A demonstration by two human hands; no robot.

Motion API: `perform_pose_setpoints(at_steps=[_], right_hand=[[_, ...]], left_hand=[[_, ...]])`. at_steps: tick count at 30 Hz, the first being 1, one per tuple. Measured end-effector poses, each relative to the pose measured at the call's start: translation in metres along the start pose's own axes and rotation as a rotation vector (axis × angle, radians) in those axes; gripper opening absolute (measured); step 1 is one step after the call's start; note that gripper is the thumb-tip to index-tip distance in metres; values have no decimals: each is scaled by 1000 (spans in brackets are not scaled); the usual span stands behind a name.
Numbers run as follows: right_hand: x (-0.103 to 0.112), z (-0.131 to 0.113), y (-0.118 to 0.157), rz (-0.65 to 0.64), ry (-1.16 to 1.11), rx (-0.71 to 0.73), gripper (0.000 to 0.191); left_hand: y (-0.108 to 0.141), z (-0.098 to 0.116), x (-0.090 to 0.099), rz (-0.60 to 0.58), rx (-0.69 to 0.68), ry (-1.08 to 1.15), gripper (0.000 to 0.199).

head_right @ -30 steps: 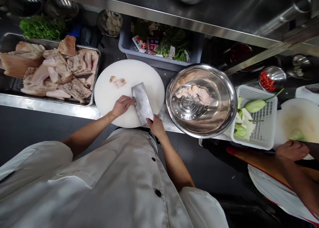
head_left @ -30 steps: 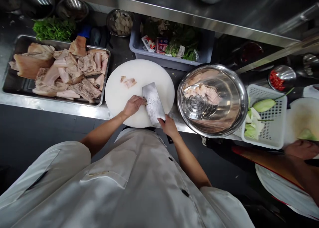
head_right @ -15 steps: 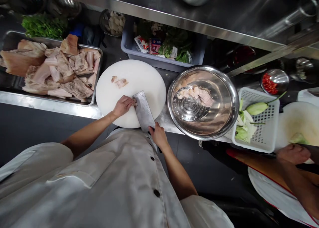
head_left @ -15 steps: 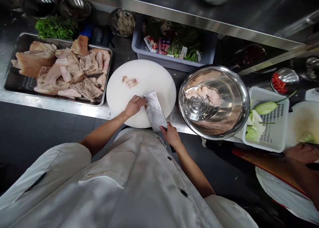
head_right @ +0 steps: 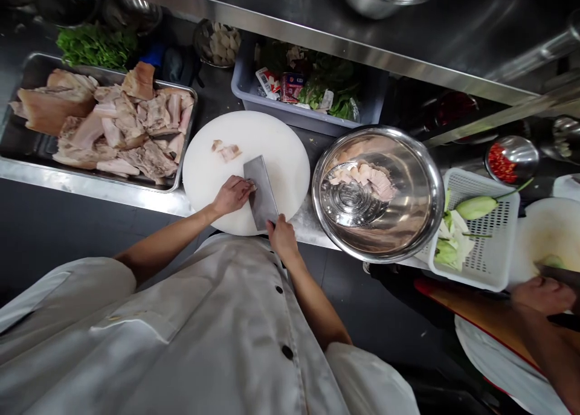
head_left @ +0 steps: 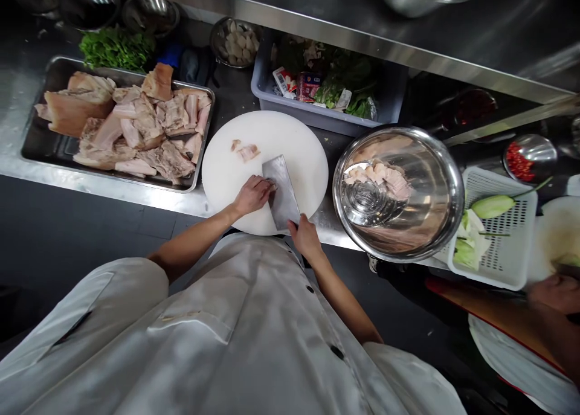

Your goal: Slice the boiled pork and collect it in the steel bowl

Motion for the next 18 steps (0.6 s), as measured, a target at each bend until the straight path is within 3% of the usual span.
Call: perform_pose_setpoints(at_steps=[2,4,7,9,12,14,18], right_hand=[[6,-17,-15,29,-14,2,33],[11,-22,-26,58,-36,39,29],[13,1,-21,133,-99,74,24],[10,29,-8,201,-166,59,23],[1,65,10,216,-260,29,24],[-5,75,16,168,-282,25,24],[-14,68,10,119,-259,41,23]], left_hand=[[-4,-10,1,-9,23,-14,19],[-15,-29,6,54,68,-64,18],[-34,-59,21,239,114,-119,15],[-40,-65,28,262,93,-97,18],[-34,-44,25,72,-18,14,20],[-25,-21,16,-53,-77,88,21],[-16,2,1,-62,-50,101,26]])
Point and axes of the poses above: each hand's wrist, its own y-axis away from the middle knuckle, its own x-axis out of the back of the hand, z = x × y, the point moved 1 cm from there along -y, towards the middle knuckle, and after that the axes turned 4 degrees about -x, right-handed, at the moved point
